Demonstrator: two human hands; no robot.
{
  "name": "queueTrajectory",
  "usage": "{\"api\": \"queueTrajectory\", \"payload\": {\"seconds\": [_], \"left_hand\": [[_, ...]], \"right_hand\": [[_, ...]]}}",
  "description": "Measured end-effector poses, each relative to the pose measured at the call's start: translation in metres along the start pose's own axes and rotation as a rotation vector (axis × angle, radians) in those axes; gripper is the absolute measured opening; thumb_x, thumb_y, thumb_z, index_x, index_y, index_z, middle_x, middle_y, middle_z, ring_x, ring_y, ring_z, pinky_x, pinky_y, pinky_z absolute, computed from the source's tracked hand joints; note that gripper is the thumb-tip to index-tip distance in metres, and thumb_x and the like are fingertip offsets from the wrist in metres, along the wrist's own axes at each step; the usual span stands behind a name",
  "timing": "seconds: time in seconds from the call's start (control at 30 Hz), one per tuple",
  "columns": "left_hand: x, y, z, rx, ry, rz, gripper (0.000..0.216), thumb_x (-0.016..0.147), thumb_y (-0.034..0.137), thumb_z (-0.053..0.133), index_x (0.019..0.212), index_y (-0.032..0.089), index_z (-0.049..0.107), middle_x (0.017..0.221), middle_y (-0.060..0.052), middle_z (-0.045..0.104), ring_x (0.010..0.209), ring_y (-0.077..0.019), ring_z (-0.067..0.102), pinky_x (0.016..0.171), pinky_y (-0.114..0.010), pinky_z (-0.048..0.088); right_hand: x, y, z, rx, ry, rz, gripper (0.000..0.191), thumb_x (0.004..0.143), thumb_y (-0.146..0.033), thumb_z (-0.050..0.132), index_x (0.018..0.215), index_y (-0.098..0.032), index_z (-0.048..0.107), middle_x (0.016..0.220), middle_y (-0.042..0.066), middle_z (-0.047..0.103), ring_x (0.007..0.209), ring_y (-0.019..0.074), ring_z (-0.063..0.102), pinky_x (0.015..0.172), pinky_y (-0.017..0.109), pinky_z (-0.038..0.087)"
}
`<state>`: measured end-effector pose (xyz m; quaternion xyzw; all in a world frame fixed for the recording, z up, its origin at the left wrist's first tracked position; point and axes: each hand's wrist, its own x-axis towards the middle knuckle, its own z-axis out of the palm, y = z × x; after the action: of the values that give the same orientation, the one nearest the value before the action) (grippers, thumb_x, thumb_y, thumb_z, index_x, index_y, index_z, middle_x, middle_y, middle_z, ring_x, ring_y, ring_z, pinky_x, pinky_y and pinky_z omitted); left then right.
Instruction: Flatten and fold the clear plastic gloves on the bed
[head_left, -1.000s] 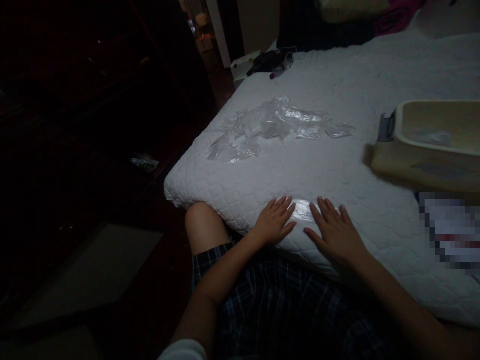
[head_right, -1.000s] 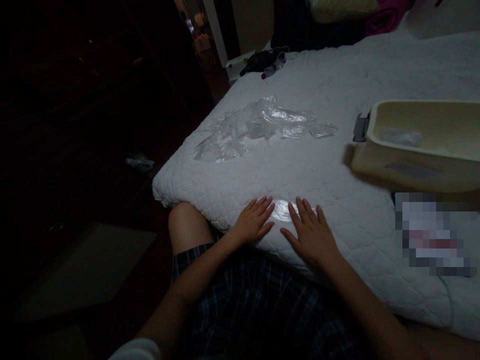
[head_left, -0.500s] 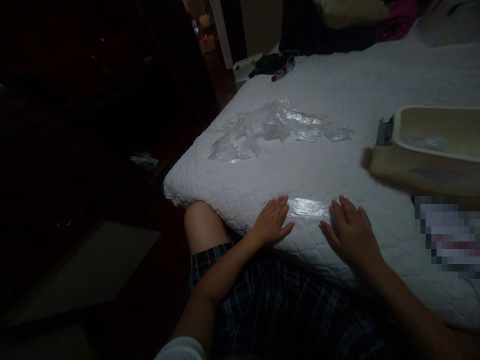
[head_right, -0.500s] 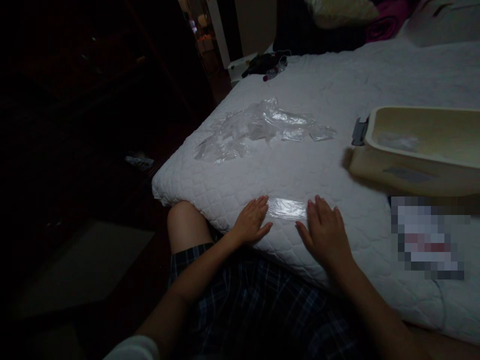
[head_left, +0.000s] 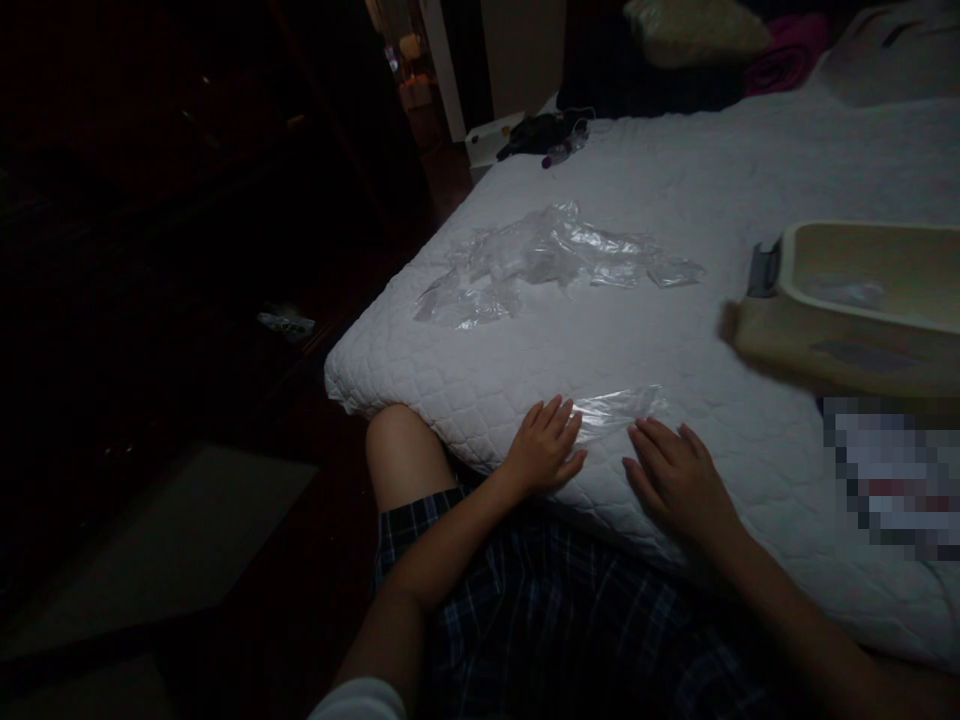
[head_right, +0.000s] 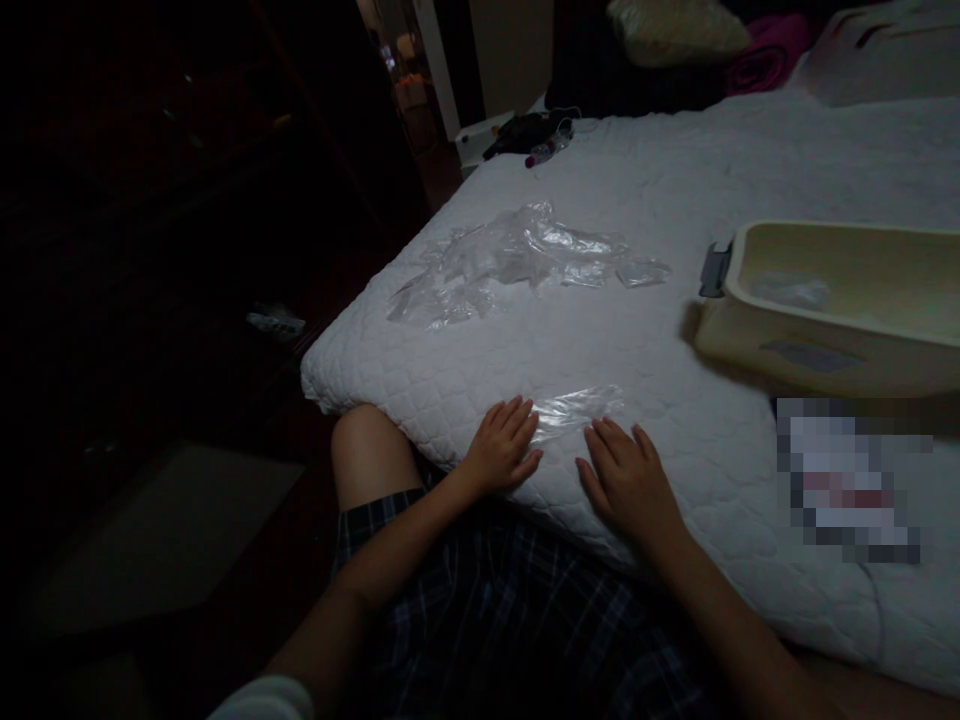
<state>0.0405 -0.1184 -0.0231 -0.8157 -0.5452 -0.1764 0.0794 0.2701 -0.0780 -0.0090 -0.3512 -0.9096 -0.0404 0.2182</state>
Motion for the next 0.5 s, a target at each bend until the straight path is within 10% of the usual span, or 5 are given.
{"api": "queueTrajectory", "payload": {"seconds": [0.5], "left_hand": [[-0.006, 0.02, -0.006, -0.015, 0.099, 0.574, 0.034, 0.092, 0.038, 0.042, 0.108, 0.015, 0.06, 0.1, -0.011, 0.07, 0.07, -0.0153, 0.063, 0.061, -0.031, 0.048]], "right_hand": [[-0.001, 0.007, 0.005, -0.021, -0.061, 0.051, 0.053, 0.087, -0.013, 0.035, 0.14, -0.012, 0.038, 0.138, 0.016, 0.05, 0.131, 0.0276, 0.042, 0.107, 0.052, 0.03]]}}
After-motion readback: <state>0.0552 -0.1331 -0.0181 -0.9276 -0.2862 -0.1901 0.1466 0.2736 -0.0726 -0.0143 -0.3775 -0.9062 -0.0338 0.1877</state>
